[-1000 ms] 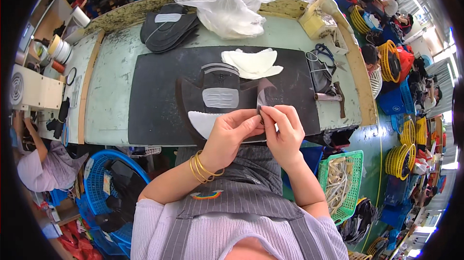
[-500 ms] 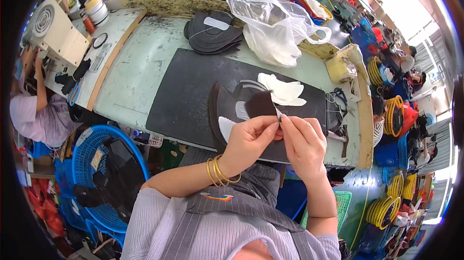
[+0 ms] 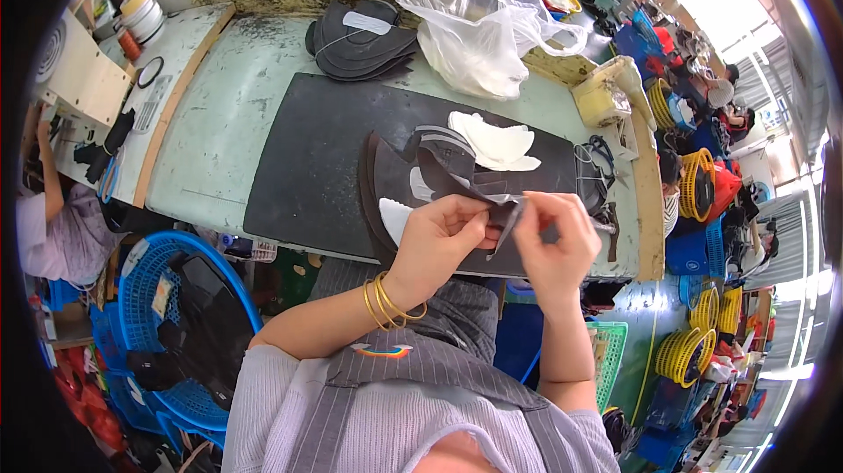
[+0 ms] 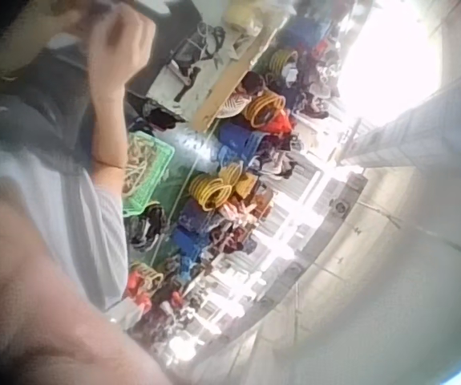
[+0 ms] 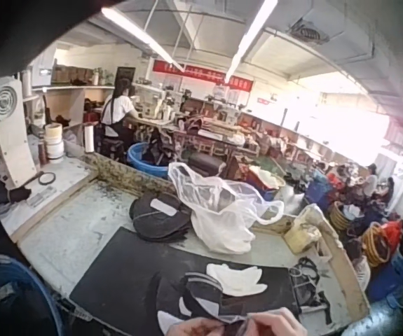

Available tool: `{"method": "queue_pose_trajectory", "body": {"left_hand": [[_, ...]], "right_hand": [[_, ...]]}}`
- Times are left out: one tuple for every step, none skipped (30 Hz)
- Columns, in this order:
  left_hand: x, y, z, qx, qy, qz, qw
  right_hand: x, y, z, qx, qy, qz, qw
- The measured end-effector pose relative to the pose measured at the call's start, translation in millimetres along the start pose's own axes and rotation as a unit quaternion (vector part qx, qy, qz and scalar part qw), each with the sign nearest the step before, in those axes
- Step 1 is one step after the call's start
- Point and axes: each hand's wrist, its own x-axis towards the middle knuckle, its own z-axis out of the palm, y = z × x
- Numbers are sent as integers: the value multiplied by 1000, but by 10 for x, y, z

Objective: The recorder is preparing shoe upper components by peeling off protective adhesive layers and aligning the parts on a workbench.

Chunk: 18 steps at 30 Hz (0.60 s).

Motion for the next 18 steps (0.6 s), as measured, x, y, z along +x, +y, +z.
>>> {"method": "queue_pose_trajectory", "body": {"left_hand": [[5,18,8,-20,-7,-22,1000],[-19,76,58,-56,-14,-36,998],[-24,134,109,-73,-13,-23,997],[-19,147,86,-70,-17,-41,997],[-17,173,49,-67,-20,-56,996],[-27,197,19,-66,-30,-61,995],[-40,202,17,-22,-21,-25,999],[-61,191,15,21,-10,12,1000],[-41,45,-24,101,22,130,986],[-16,0,-24,209,44,196,957],[-24,-16,-11,313,63,257,912],[-78,28,22,386,78,264,880],[-129,39,39,383,79,262,882],[-132,44,49,379,81,264,884],[-115,-11,4,438,46,315,841],[-102,-33,46,431,27,325,841],[-115,-83,103,425,7,330,843],[-133,-134,142,361,14,217,907]], "right_hand": [[0,36,-9,46,9,41,998],[-19,24,-5,56,-20,6,998],[-26,-38,5,92,-87,0,992],[-34,-131,9,152,-130,35,979],[-42,-95,38,198,-124,51,971],[-40,-86,19,246,-94,162,951],[-23,-14,2,285,-59,247,924],[-3,54,-5,314,-63,266,909],[-56,22,15,309,-84,289,902],[-108,-65,65,318,-105,249,909],[-194,-25,156,286,-113,191,932],[-186,-71,135,218,-86,193,953],[-189,60,123,198,-34,204,958],[-123,123,17,246,-45,297,922],[-150,237,-31,269,-63,290,916],[-163,263,-2,291,-95,315,898],[-212,274,48,313,-126,344,876],[-247,274,153,220,-111,297,922]]}}
